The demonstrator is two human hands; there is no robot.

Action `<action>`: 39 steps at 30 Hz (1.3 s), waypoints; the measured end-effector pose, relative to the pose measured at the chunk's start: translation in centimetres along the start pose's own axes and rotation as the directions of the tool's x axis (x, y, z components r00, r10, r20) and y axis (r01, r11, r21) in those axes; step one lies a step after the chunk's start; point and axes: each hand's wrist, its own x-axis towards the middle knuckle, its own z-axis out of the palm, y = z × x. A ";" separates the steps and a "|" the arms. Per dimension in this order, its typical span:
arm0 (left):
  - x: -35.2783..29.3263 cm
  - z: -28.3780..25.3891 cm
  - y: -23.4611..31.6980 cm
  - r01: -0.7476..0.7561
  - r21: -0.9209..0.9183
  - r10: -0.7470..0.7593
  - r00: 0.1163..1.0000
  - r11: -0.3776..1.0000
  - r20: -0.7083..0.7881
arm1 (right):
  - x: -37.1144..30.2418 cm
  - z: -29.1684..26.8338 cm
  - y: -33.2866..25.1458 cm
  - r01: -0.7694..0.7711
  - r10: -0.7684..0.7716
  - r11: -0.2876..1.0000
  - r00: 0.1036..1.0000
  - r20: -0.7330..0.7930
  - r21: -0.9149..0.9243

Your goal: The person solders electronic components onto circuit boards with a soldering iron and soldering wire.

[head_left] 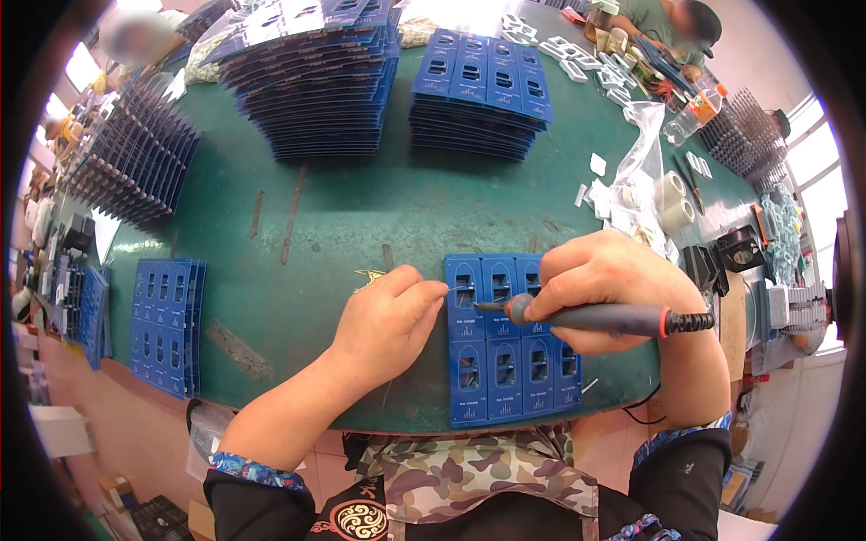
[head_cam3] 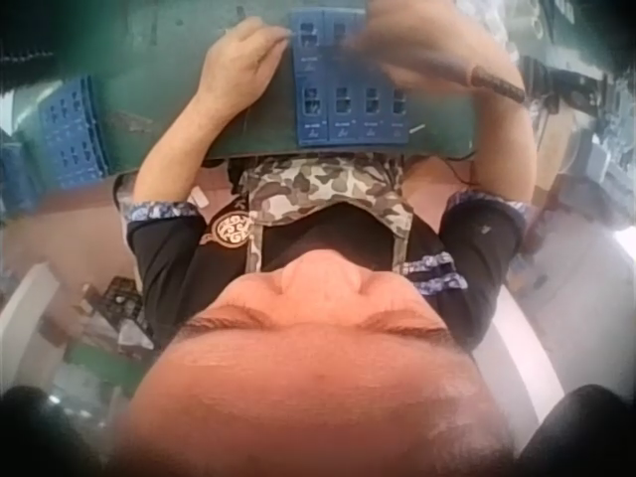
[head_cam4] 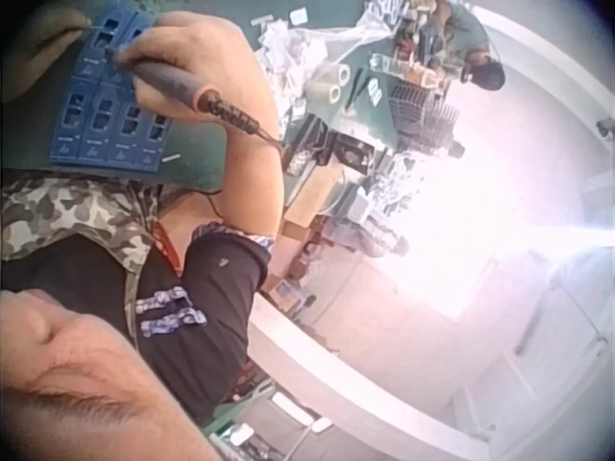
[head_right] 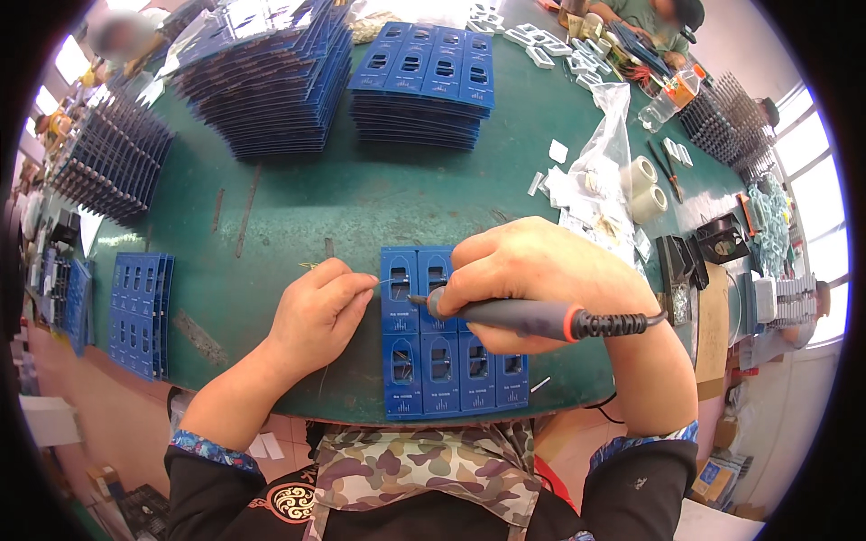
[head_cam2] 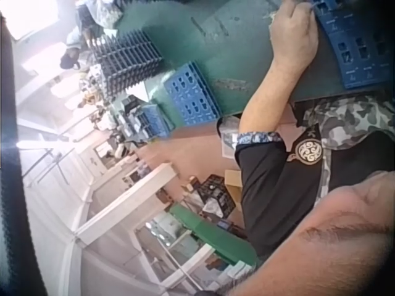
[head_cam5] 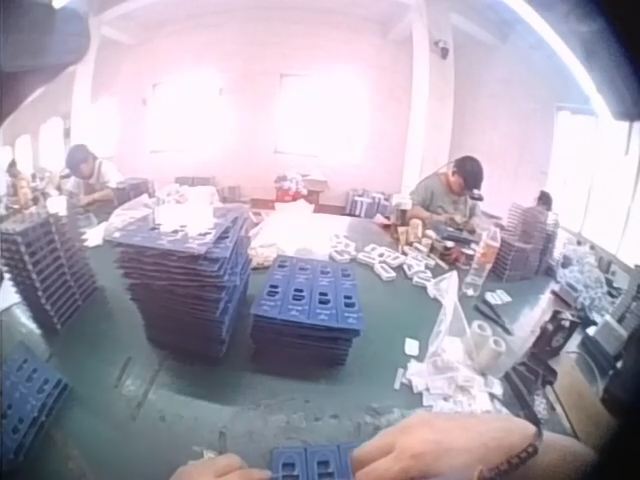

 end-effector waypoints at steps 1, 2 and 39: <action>0.0 0.0 0.0 0.001 -0.001 -0.001 1.000 1.000 0.002 | -0.1 0.2 0.2 0.026 -0.025 1.000 0.999 -0.044 0.005; 0.0 0.0 0.0 0.002 -0.002 -0.002 1.000 1.000 0.002 | -0.2 0.3 0.2 0.050 -0.049 0.999 0.995 -0.089 0.009; 1.4 1.0 0.0 -0.032 0.063 0.027 0.997 0.997 0.077 | -6.7 12.1 2.6 0.022 0.381 0.859 0.640 -0.668 0.511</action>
